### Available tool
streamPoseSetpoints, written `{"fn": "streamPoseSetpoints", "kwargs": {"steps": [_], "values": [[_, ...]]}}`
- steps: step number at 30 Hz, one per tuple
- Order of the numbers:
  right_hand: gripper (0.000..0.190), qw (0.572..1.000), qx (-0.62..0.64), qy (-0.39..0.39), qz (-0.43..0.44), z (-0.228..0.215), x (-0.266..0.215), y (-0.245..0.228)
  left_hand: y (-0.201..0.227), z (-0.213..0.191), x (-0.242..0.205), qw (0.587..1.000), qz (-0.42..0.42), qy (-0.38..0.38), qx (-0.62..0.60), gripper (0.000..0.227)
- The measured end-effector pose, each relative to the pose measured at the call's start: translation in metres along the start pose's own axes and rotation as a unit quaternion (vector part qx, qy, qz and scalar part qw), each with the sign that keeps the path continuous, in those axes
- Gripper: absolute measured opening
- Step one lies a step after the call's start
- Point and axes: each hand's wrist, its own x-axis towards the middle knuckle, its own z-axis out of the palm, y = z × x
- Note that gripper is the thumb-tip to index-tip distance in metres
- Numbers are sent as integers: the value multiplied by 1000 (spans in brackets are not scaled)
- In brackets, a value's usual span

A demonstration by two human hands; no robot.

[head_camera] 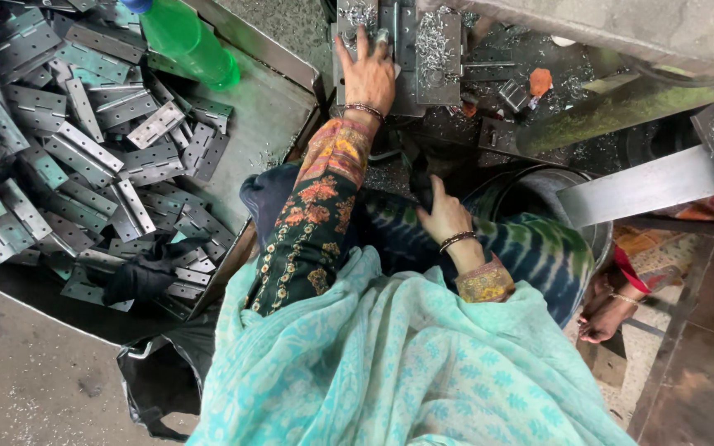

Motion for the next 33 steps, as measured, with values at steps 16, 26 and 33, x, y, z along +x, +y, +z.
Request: {"fn": "streamPoseSetpoints", "kwargs": {"steps": [16,26,33], "values": [[85,1000,11,-16,3,-23,-3,-19,5,-16,-20,995,31,-59,70,37],[81,991,33,125,-25,81,9,30,5,-2,-14,998,22,-9,50,41],[86,998,38,52,25,59,6,18,5,7,-20,999,17,-24,-14,39]]}}
